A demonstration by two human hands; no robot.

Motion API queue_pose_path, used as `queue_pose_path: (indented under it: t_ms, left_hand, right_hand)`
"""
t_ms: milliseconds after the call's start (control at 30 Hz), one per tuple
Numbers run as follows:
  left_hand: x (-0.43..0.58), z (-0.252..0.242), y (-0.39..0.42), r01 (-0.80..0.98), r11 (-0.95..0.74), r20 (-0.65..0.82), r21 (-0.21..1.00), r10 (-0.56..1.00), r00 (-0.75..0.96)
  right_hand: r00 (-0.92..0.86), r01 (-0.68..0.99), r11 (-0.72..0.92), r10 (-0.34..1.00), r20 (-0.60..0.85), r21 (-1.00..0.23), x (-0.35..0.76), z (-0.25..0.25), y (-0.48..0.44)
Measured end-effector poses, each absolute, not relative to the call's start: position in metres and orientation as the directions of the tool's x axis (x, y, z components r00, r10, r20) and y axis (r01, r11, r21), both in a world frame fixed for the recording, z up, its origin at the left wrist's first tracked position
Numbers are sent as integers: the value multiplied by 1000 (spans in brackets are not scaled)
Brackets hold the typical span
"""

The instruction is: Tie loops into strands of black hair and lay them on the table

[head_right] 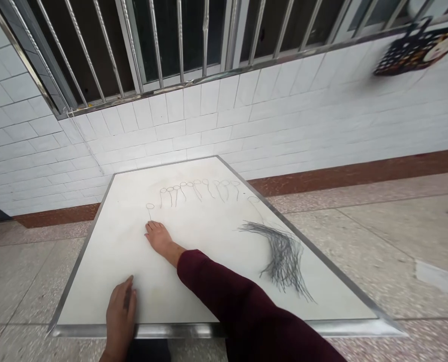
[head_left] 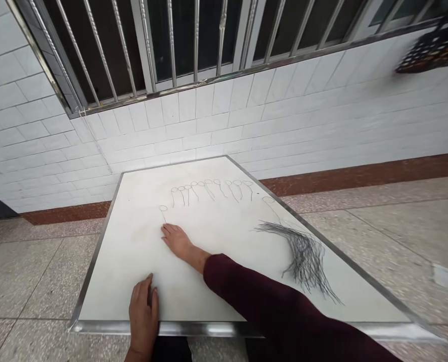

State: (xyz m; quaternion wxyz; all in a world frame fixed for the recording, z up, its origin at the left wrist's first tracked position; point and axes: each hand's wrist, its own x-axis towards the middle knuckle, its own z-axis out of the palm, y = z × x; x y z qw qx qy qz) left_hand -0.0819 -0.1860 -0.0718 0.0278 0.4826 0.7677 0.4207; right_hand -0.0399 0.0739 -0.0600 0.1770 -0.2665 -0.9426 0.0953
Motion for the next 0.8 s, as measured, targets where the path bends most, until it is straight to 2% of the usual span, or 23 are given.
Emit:
queue_pose_path:
  t_ms: [133, 233, 333, 433, 533, 667, 800]
  left_hand:
    - [-80, -65, -186, 728, 165, 380, 666, 764, -521]
    - [-80, -63, -187, 733, 161, 393, 661, 758, -520]
    - [-81, -64, -188, 737, 153, 404, 658, 754, -517]
    - [-82, -65, -187, 742, 144, 419, 655, 748, -515]
    - [-82, -63, -187, 729, 138, 416, 670, 744, -524]
    - [-82, -56, -187, 594, 111, 343, 797, 727, -595]
    - [-83, -50, -186, 468, 102, 267, 878, 707, -655]
  right_hand:
    - [-835, 401, 876, 470, 287, -269, 26, -71, 25]
    - [-812, 343, 892, 439, 385, -293, 64, -71, -3]
    - [-718, 466, 806, 586, 375, -366, 71, -61, -12]
    - [-595, 625, 621, 771, 227, -473, 53, -49, -3]
    - [-557, 658, 511, 825, 100, -553, 34, -41, 9]
    - [-573, 582, 491, 813, 102, -648, 37, -37, 7]
    - [-588, 411, 447, 796, 144, -795, 59, -29, -17]
